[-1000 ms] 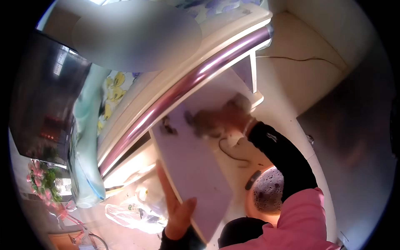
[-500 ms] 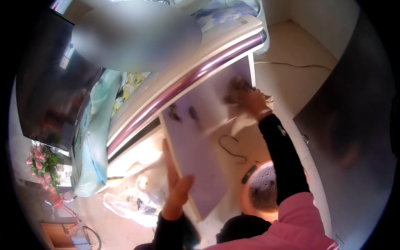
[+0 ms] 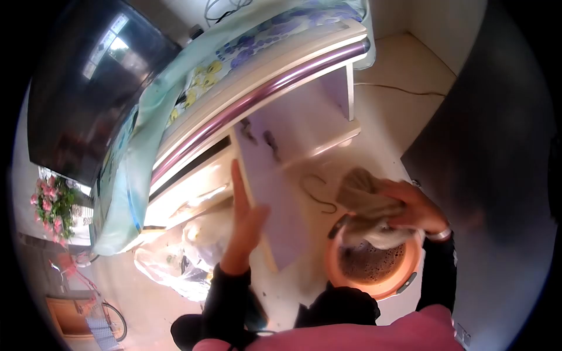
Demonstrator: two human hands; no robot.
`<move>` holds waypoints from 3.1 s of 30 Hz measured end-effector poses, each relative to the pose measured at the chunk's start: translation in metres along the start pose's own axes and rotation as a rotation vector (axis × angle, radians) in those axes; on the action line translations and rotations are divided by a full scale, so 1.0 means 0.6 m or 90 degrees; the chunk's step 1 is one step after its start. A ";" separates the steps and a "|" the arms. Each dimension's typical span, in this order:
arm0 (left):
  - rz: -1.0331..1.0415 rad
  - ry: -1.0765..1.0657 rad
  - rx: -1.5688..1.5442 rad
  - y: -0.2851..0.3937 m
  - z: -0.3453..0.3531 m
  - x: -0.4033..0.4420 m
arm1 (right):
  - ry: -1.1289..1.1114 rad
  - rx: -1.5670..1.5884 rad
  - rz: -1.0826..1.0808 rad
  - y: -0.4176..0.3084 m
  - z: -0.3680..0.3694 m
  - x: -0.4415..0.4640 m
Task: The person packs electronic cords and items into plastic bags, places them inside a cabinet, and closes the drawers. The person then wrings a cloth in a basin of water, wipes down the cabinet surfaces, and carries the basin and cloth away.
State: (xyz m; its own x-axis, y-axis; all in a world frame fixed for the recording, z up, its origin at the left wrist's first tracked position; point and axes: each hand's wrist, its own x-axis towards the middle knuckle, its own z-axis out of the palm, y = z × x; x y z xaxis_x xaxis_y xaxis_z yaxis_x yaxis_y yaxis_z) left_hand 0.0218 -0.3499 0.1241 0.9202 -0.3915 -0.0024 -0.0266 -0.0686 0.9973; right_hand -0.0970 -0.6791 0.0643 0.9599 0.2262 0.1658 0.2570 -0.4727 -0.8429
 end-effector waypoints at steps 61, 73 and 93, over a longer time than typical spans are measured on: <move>0.038 -0.484 0.312 0.112 -0.289 -0.158 | -0.538 -0.185 0.255 -0.192 0.298 0.036; 0.186 -0.670 0.282 0.193 -0.019 -0.176 | -0.060 0.349 0.010 -0.278 0.125 -0.085; 0.322 -0.624 0.186 0.240 0.201 -0.121 | 0.228 0.345 0.161 -0.207 0.105 -0.164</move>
State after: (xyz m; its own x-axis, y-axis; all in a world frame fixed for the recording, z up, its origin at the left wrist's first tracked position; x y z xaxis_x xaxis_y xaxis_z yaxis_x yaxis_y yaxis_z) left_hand -0.0959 -0.4419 0.2589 0.0800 -0.9742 0.2110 -0.5153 0.1408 0.8454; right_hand -0.2307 -0.5890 0.1204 0.9846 -0.1742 0.0112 0.0183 0.0391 -0.9991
